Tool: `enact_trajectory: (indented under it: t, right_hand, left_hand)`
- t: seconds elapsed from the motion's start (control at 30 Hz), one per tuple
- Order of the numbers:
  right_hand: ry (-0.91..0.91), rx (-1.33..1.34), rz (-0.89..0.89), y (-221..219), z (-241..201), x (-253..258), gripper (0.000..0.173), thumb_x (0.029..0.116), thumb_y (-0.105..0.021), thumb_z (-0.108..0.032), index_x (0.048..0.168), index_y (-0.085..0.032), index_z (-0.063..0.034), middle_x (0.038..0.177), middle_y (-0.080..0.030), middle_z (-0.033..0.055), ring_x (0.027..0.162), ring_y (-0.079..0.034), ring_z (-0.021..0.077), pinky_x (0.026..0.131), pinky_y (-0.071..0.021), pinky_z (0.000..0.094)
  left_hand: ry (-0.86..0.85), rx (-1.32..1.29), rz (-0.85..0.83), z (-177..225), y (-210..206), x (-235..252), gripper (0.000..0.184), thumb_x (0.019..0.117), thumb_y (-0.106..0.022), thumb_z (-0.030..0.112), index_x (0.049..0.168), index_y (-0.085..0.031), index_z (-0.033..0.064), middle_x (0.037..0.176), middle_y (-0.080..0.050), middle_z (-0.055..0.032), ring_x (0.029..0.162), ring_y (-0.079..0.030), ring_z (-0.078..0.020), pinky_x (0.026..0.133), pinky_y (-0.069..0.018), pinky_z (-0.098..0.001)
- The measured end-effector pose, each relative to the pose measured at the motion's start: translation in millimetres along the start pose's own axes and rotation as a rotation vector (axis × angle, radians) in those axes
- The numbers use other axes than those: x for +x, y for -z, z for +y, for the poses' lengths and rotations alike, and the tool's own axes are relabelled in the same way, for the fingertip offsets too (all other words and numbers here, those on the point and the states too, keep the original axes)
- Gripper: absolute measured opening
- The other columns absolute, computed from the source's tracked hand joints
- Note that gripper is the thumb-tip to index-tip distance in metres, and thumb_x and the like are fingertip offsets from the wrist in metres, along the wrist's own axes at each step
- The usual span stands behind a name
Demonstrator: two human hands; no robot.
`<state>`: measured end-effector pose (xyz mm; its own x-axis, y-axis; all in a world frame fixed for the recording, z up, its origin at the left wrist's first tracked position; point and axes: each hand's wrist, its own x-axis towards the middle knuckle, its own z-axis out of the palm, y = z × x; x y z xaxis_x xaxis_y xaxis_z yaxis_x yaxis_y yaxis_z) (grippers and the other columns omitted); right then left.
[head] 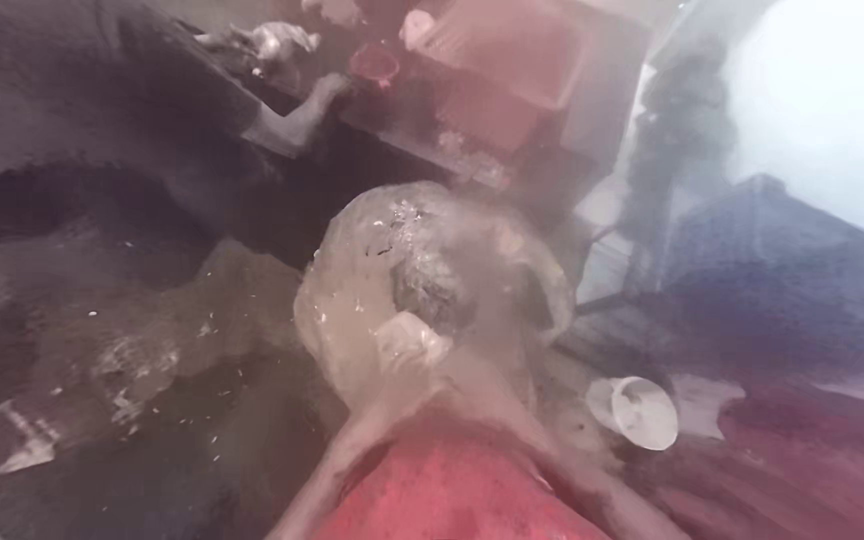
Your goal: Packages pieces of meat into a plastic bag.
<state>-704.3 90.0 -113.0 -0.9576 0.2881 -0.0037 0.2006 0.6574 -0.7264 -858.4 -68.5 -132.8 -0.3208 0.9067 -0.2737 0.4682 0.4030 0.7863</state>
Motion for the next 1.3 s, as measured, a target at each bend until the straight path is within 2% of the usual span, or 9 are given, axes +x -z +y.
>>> enact_trajectory:
  t: [0.2, 0.33, 0.4, 0.53, 0.7, 0.8, 1.0, 1.17, 1.3]
  right_hand:
    - [-0.110, 0.420, 0.071, 12, 9, -2, 0.034, 0.1012, -0.061, -0.018, 0.129, -0.066, 0.0000, 0.119, -0.070, 0.0131, 0.100, -0.069, 0.0142, 0.089, -0.0578, 0.0295]
    - [-0.436, 0.728, 0.245, 21, 46, -21, 0.032, 0.1051, -0.050, -0.014, 0.131, -0.061, 0.0004, 0.116, -0.068, 0.0088, 0.095, -0.068, 0.0109, 0.083, -0.0586, 0.0288]
    - [-0.572, 0.879, 0.248, 17, 43, -43, 0.032, 0.1054, -0.048, -0.013, 0.132, -0.058, 0.0001, 0.108, -0.069, 0.0057, 0.089, -0.067, 0.0082, 0.080, -0.0583, 0.0281]
    - [-0.527, 1.034, 0.259, 18, -2, -106, 0.030, 0.1070, -0.044, -0.012, 0.130, -0.056, 0.0017, 0.108, -0.069, -0.0021, 0.098, -0.064, -0.0028, 0.089, -0.0535, 0.0170]
    - [-0.065, 1.076, 0.280, 15, 22, -69, 0.061, 0.1004, -0.052, -0.057, 0.132, -0.061, -0.0048, 0.127, -0.066, 0.0009, 0.113, -0.062, 0.0084, 0.098, -0.0524, 0.0293]
    - [0.078, 1.055, 0.182, 35, 23, -93, 0.049, 0.0999, -0.050, -0.062, 0.115, -0.073, -0.0214, 0.106, -0.074, -0.0061, 0.095, -0.069, 0.0058, 0.084, -0.0582, 0.0258]
    - [-0.171, 0.768, -0.206, 27, 33, -135, 0.070, 0.1004, -0.047, -0.062, 0.143, -0.058, -0.0070, 0.139, -0.063, 0.0086, 0.126, -0.060, 0.0149, 0.108, -0.0493, 0.0356]
    - [-0.140, 0.678, -0.291, 16, 63, -177, 0.065, 0.1097, -0.027, -0.051, 0.130, -0.070, -0.0073, 0.150, -0.055, 0.0105, 0.144, -0.045, 0.0239, 0.122, -0.0337, 0.0425]
    - [-0.538, 0.191, -0.343, 38, 88, -200, 0.046, 0.1077, -0.047, -0.042, 0.122, -0.074, -0.0080, 0.134, -0.066, 0.0115, 0.130, -0.059, 0.0263, 0.115, -0.0414, 0.0467]
  left_hand:
    - [0.084, -0.153, 0.030, -9, -6, 29, 0.031, 0.1008, -0.055, 0.006, 0.130, -0.064, -0.0020, 0.130, -0.065, -0.0182, 0.123, -0.061, -0.0256, 0.110, -0.0466, -0.0441]
    - [0.039, -0.601, 0.107, 37, 43, -1, 0.018, 0.1029, -0.054, 0.013, 0.108, -0.069, 0.0041, 0.091, -0.070, 0.0059, 0.084, -0.065, 0.0023, 0.081, -0.0558, -0.0203]
    - [-0.088, -0.783, 0.210, 49, 61, -17, 0.011, 0.0961, -0.062, 0.018, 0.095, -0.073, 0.0213, 0.084, -0.071, 0.0181, 0.079, -0.065, 0.0083, 0.074, -0.0560, -0.0152]
    - [-0.119, -0.540, 0.266, 71, 80, 28, 0.016, 0.0986, -0.062, 0.009, 0.112, -0.067, 0.0017, 0.096, -0.070, 0.0051, 0.087, -0.064, 0.0032, 0.083, -0.0551, -0.0195]
    - [-0.295, -0.130, 0.239, 69, 66, 59, 0.012, 0.0908, -0.066, 0.007, 0.098, -0.075, 0.0044, 0.097, -0.070, -0.0039, 0.094, -0.065, -0.0093, 0.088, -0.0551, -0.0319]
    - [-0.255, -0.022, 0.232, 51, 60, 44, 0.014, 0.0917, -0.066, 0.009, 0.101, -0.075, 0.0024, 0.097, -0.072, -0.0099, 0.096, -0.068, -0.0185, 0.089, -0.0561, -0.0426]
    - [0.310, -0.151, 0.227, -22, 14, 41, 0.031, 0.1053, -0.055, 0.024, 0.117, -0.069, -0.0010, 0.103, -0.072, -0.0144, 0.094, -0.069, -0.0212, 0.091, -0.0563, -0.0455]
    - [0.392, -0.216, 0.303, -38, -8, 36, 0.031, 0.1039, -0.059, 0.022, 0.126, -0.067, 0.0016, 0.118, -0.071, -0.0157, 0.110, -0.068, -0.0230, 0.101, -0.0528, -0.0464]
    - [0.329, -0.023, 0.166, -30, -8, 39, 0.043, 0.1024, -0.062, 0.024, 0.143, -0.058, 0.0108, 0.127, -0.068, -0.0167, 0.113, -0.067, -0.0283, 0.101, -0.0519, -0.0512]
